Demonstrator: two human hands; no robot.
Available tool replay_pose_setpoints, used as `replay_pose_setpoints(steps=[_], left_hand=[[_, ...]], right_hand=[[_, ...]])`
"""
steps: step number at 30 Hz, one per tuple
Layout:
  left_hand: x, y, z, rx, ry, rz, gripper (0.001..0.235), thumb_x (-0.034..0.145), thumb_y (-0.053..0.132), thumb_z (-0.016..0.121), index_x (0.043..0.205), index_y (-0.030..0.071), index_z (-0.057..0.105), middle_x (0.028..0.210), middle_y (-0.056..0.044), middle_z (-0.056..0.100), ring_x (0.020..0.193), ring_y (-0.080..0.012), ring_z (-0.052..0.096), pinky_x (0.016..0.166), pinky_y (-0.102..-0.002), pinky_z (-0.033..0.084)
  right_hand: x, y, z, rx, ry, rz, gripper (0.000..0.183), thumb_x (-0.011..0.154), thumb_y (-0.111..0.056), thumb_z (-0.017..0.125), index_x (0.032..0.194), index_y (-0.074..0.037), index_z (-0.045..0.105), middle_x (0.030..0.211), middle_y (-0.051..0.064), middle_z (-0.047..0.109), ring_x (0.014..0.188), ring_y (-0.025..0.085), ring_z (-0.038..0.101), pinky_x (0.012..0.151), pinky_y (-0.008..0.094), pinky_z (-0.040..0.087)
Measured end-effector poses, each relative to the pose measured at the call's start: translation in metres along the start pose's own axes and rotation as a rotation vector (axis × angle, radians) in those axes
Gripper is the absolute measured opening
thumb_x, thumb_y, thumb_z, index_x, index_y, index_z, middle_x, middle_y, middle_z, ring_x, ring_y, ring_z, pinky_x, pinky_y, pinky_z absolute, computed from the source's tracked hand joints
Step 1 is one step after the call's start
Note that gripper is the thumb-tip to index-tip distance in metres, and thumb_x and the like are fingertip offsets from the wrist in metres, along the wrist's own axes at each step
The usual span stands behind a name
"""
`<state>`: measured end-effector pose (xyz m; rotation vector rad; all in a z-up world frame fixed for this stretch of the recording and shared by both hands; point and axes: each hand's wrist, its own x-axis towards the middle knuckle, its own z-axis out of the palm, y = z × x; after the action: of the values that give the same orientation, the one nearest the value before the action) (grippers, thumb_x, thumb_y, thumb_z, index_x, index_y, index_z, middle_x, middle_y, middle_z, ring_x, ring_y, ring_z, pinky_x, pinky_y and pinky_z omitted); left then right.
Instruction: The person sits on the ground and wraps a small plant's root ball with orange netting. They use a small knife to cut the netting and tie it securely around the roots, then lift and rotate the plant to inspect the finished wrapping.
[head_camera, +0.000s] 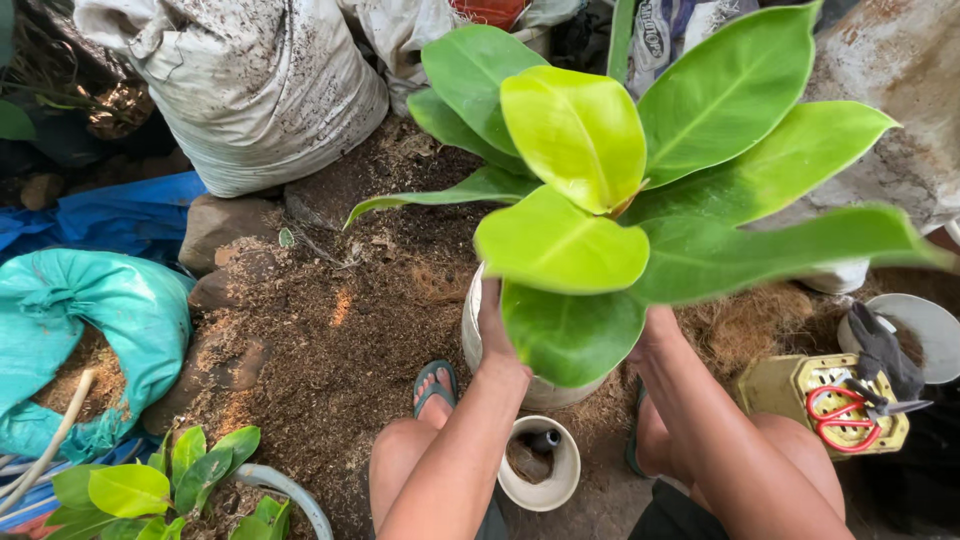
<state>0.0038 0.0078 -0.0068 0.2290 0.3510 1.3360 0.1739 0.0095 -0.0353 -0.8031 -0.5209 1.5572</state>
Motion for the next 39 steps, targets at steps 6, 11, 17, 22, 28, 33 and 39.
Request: replay_pose_setpoints(steps=[6,11,17,22,28,33,39], left_hand=[[0.011,0.003,-0.003,0.229,0.201,-0.036,0.062,0.103,0.054,0.046,0.140,0.005,0.056,0.135,-0.014,0.063,0.123,-0.0279,0.062,0.104,-0.045,0.052],[0.011,-0.001,-0.001,-0.140,-0.023,-0.038,0.050,0.110,0.044,0.045,0.144,0.009,0.054,0.139,-0.007,0.062,0.126,-0.0230,0.062,0.111,-0.040,0.050],[0.002,0.003,0.005,0.183,0.052,-0.011,0.055,0.108,0.047,0.041,0.140,0.005,0.057,0.132,-0.012,0.066,0.121,-0.0256,0.062,0.107,-0.043,0.047],[-0.001,0.010,0.025,0.614,0.240,0.185,0.062,0.103,0.055,0.044,0.146,0.011,0.048,0.137,-0.006,0.061,0.127,-0.0205,0.058,0.109,-0.037,0.045],[-0.019,0.031,0.032,1.318,-0.203,0.405,0.077,0.085,0.072,0.066,0.131,0.010,0.065,0.126,-0.010,0.068,0.118,-0.0285,0.067,0.102,-0.042,0.054],[0.010,0.057,0.023,1.228,-0.019,0.216,0.061,0.084,0.060,0.076,0.118,0.011,0.065,0.121,-0.011,0.067,0.121,-0.0298,0.063,0.101,-0.052,0.053],[0.027,0.087,0.012,0.703,0.105,0.004,0.053,0.081,0.038,0.077,0.122,0.008,0.062,0.116,-0.015,0.067,0.115,-0.0314,0.067,0.100,-0.054,0.058]], right_hand=[[-0.002,-0.005,0.007,0.028,0.114,0.016,0.054,0.091,-0.038,0.066,0.132,-0.002,0.060,0.124,0.014,0.068,0.108,0.025,0.069,0.093,0.044,0.059],[-0.001,-0.006,0.012,-0.102,0.002,-0.079,0.054,0.095,-0.034,0.067,0.138,-0.002,0.056,0.133,0.014,0.065,0.117,0.023,0.065,0.101,0.043,0.056],[-0.004,-0.010,0.012,-0.008,0.026,0.016,0.049,0.100,-0.035,0.057,0.138,-0.003,0.057,0.128,0.015,0.066,0.112,0.028,0.065,0.094,0.046,0.055],[-0.006,-0.023,0.031,0.073,0.127,0.115,0.049,0.097,-0.038,0.051,0.132,-0.004,0.059,0.124,0.015,0.069,0.110,0.027,0.069,0.094,0.047,0.058],[-0.014,-0.019,0.057,-0.259,0.217,0.047,0.051,0.102,-0.036,0.054,0.138,0.000,0.056,0.132,0.020,0.063,0.117,0.028,0.064,0.102,0.048,0.051],[-0.024,-0.010,0.045,-0.413,0.091,-0.068,0.051,0.101,-0.034,0.053,0.143,-0.004,0.052,0.140,0.012,0.062,0.130,0.020,0.057,0.113,0.040,0.041],[0.003,-0.015,0.014,-0.442,0.012,-0.125,0.046,0.108,-0.027,0.050,0.138,0.005,0.062,0.136,0.020,0.065,0.129,0.028,0.057,0.114,0.044,0.040]])
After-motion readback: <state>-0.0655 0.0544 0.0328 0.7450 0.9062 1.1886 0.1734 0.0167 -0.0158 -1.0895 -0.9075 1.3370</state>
